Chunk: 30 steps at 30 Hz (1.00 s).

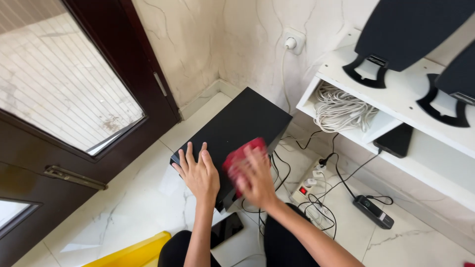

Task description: Wiping down a subwoofer and several satellite speakers with a cloth and cleaning spray.

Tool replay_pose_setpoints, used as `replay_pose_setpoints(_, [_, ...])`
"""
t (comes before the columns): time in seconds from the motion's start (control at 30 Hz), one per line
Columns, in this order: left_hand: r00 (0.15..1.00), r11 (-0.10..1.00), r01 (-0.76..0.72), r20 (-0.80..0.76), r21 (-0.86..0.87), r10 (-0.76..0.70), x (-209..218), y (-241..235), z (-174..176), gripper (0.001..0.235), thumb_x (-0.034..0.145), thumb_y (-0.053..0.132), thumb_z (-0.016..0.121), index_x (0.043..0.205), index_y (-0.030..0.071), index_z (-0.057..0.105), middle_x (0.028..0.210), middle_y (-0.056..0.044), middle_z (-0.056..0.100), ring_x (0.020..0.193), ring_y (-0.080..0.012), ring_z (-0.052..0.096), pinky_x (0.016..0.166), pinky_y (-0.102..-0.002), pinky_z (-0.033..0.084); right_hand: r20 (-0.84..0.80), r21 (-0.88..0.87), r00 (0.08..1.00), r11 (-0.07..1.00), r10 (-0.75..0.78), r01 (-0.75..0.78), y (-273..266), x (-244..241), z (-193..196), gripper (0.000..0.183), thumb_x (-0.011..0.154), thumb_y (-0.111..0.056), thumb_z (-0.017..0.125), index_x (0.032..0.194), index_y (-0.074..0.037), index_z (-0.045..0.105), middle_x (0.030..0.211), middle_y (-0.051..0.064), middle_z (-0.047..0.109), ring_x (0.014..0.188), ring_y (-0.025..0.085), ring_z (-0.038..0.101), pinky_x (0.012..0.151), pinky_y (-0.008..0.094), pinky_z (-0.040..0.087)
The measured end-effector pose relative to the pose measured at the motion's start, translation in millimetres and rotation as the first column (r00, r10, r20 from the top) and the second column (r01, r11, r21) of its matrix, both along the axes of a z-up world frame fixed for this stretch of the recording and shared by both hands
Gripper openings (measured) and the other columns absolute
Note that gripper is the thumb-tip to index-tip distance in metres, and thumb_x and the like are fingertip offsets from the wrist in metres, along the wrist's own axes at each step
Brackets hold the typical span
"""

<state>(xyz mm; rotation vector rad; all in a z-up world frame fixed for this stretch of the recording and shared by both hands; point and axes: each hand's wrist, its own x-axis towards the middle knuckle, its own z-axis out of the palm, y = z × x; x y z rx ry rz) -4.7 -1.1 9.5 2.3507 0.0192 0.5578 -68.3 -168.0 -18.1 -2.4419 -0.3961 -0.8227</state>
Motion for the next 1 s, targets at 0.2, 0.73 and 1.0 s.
replay_pose_setpoints(0.2, [1.000, 0.999, -0.028, -0.006, 0.027, 0.029, 3.8, -1.2, -5.4, 0.050, 0.110, 0.039, 0.032, 0.132, 0.019, 0.072, 0.154, -0.015, 0.050, 0.150, -0.0401, 0.031, 0.124, -0.063, 0.008, -0.035, 0.867, 0.946, 0.461, -0.322, 0.188, -125.1, 153.3, -71.6, 0.063, 0.109, -0.039, 0.044, 0.156, 0.002, 0.037, 0.166, 0.016, 0.034, 0.154, 0.031, 0.031, 0.126, 0.037, 0.020])
replay_pose_setpoints(0.73, [0.999, 0.999, -0.032, -0.007, 0.032, 0.032, 5.8, -4.4, -3.1, 0.046, 0.109, 0.035, 0.035, 0.129, 0.018, 0.072, 0.152, -0.016, 0.051, 0.150, -0.0408, 0.032, 0.123, -0.065, 0.008, -0.244, 0.968, 0.962, 0.029, -0.124, 0.249, -116.2, 138.2, -131.6, 0.065, 0.114, -0.046, 0.038, 0.149, 0.007, 0.049, 0.139, 0.024, 0.061, 0.122, 0.030, 0.058, 0.109, 0.040, 0.041])
replay_pose_setpoints(1.0, [0.999, 0.996, -0.041, -0.024, 0.073, 0.043, 4.1, -5.3, -3.3, 0.045, 0.109, 0.034, 0.036, 0.129, 0.018, 0.072, 0.152, -0.017, 0.051, 0.150, -0.0410, 0.031, 0.122, -0.064, 0.008, -0.033, 0.999, 0.993, -0.046, -0.113, 0.028, -122.7, 165.8, -187.6, 0.065, 0.109, -0.046, 0.028, 0.158, -0.003, 0.034, 0.159, 0.012, 0.043, 0.144, 0.025, 0.043, 0.122, 0.036, 0.027])
